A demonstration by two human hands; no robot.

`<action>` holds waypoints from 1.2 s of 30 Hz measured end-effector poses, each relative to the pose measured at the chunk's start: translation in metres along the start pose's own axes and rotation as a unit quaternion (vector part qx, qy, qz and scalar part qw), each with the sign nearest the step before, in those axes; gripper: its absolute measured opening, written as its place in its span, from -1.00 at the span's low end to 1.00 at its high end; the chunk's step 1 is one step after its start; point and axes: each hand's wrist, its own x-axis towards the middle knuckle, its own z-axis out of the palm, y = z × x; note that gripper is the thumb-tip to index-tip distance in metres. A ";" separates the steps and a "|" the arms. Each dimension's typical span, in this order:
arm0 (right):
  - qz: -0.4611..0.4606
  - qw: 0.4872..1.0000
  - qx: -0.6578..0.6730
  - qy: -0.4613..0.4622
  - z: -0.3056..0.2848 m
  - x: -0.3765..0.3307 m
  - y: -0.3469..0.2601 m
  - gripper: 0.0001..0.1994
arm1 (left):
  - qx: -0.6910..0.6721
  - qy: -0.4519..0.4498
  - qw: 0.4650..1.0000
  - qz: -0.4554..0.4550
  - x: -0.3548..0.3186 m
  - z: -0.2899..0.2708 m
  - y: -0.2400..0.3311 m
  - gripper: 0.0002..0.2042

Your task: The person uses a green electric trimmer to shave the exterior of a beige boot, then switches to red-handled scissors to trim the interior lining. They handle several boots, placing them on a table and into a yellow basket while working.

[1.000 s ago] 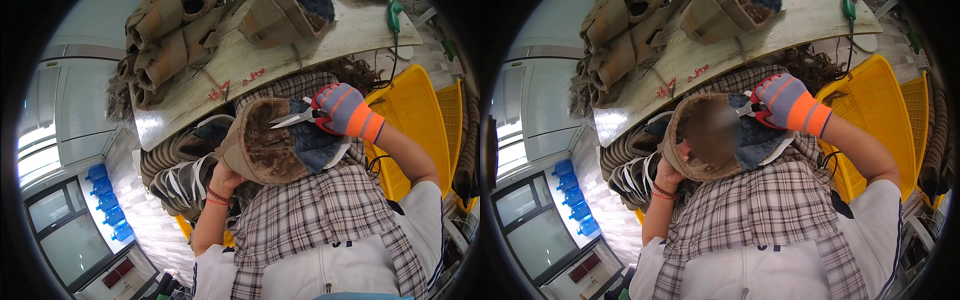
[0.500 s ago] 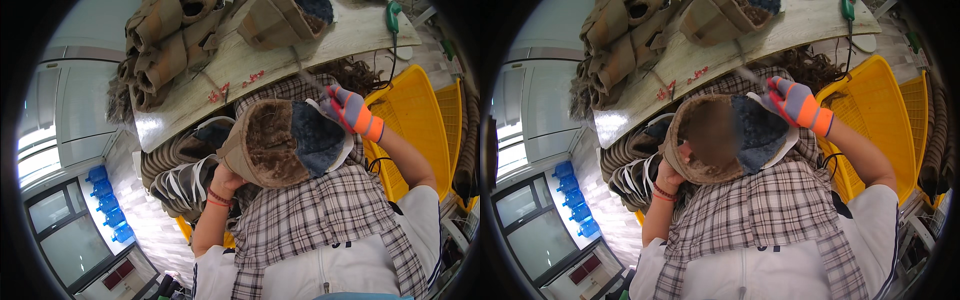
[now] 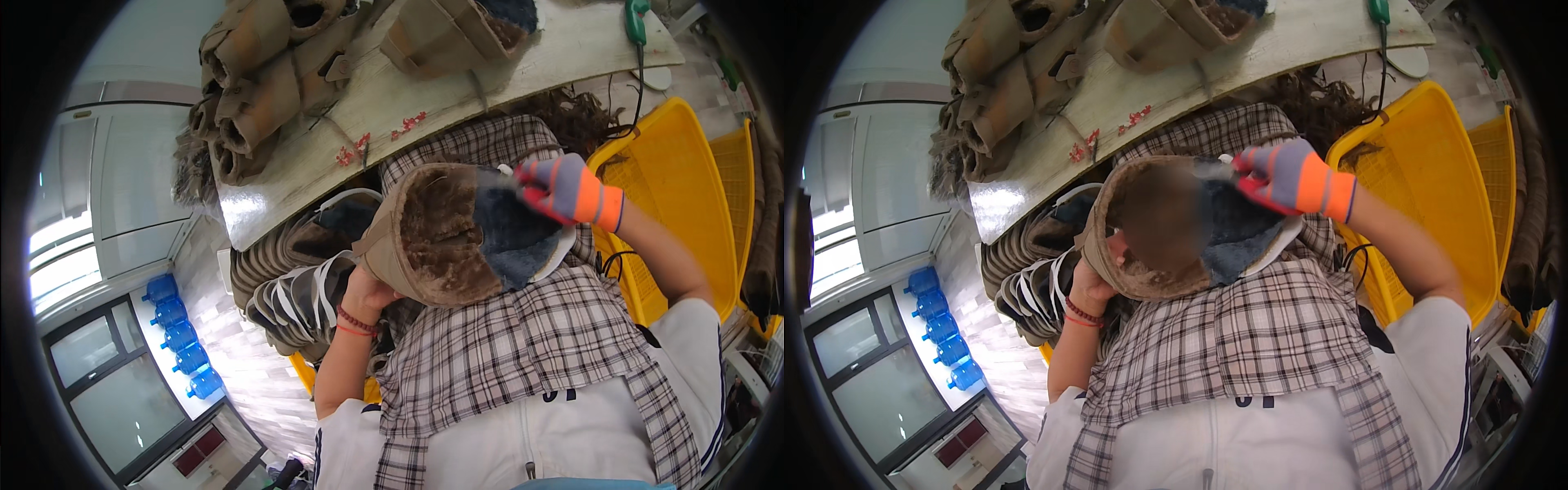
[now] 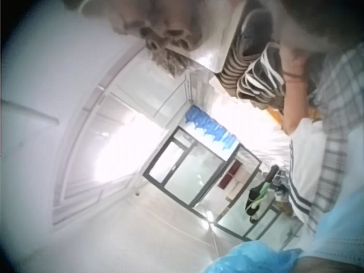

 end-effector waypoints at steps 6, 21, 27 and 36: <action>0.301 0.902 0.302 0.062 0.001 0.018 0.011 -0.82 | 0.134 0.067 0.984 0.092 -0.002 0.013 0.002 -0.77; -0.117 0.961 -0.212 0.130 -0.036 -0.007 -0.058 -0.72 | 0.197 0.049 0.970 0.131 -0.002 0.032 0.025 -0.55; -0.186 0.934 -0.303 0.048 -0.028 0.001 -0.071 -0.72 | 0.250 -0.030 0.952 0.174 0.013 0.029 0.032 -0.52; -0.198 0.928 -0.315 0.021 -0.002 0.019 -0.063 -0.76 | 0.222 0.029 0.963 0.151 0.021 0.004 0.040 -0.66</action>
